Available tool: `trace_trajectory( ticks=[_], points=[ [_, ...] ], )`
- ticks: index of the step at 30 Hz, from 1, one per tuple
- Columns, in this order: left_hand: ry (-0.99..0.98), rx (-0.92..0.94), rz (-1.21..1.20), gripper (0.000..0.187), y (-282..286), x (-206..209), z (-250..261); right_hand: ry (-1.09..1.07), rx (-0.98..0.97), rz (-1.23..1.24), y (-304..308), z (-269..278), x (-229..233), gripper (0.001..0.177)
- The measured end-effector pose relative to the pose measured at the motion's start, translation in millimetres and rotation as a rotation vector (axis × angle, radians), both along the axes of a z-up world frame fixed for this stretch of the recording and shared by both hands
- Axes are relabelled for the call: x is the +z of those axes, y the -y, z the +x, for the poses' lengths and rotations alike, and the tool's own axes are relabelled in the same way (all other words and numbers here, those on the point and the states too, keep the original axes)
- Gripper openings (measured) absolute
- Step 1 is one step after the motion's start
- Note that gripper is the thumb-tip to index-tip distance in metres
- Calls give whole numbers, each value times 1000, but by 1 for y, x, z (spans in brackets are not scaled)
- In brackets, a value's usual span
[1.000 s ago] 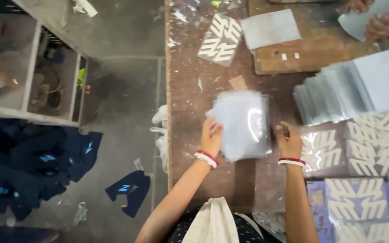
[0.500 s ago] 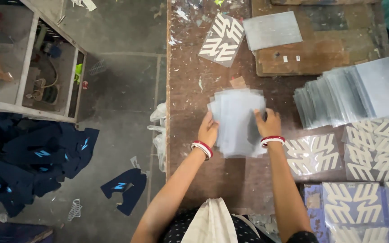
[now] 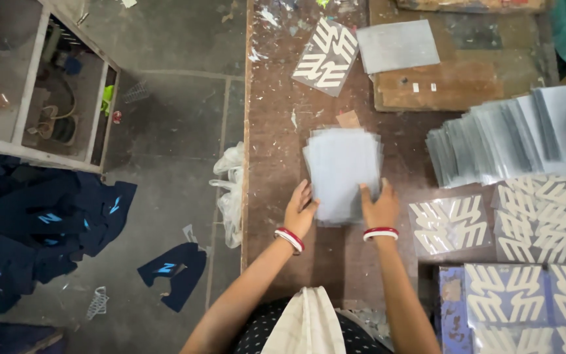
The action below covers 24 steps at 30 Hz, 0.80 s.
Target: The person sorts and stacks white papers on a wooden table. They pick up stacks of papers, separate them, and place them into neat piles. Another person is also seen handling similar papers at the same table.
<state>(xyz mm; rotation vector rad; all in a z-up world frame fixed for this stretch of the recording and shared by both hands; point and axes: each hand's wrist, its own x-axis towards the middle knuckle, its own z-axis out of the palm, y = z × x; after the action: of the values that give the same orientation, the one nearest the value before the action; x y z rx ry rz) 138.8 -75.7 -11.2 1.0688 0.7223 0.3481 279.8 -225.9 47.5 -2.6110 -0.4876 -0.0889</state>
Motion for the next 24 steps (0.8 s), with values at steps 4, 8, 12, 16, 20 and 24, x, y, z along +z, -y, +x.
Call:
trace_trajectory(
  ticks=[4, 8, 12, 16, 20, 24],
  points=[
    [132, -62, -91, 63, -11, -31, -5, -436, -168, 253, 13, 31, -8, 78],
    [104, -135, -22, 63, -20, -11, -11, -694, -228, 212, -3, 41, 8, 88],
    [205, -156, 23, 60, -19, -17, -14, -761, -182, 172, 3, 61, -16, 94],
    [111, -172, 4, 59, -19, 7, -14, -763, -83, 169, -14, 47, 14, 95],
    [111, -169, 0, 60, -19, -2, -14, -523, -91, 34, -15, 36, -3, 94],
    [122, -187, -77, 64, -20, 7, -22, -330, -91, -59, -19, 30, 1, 94]
  ],
)
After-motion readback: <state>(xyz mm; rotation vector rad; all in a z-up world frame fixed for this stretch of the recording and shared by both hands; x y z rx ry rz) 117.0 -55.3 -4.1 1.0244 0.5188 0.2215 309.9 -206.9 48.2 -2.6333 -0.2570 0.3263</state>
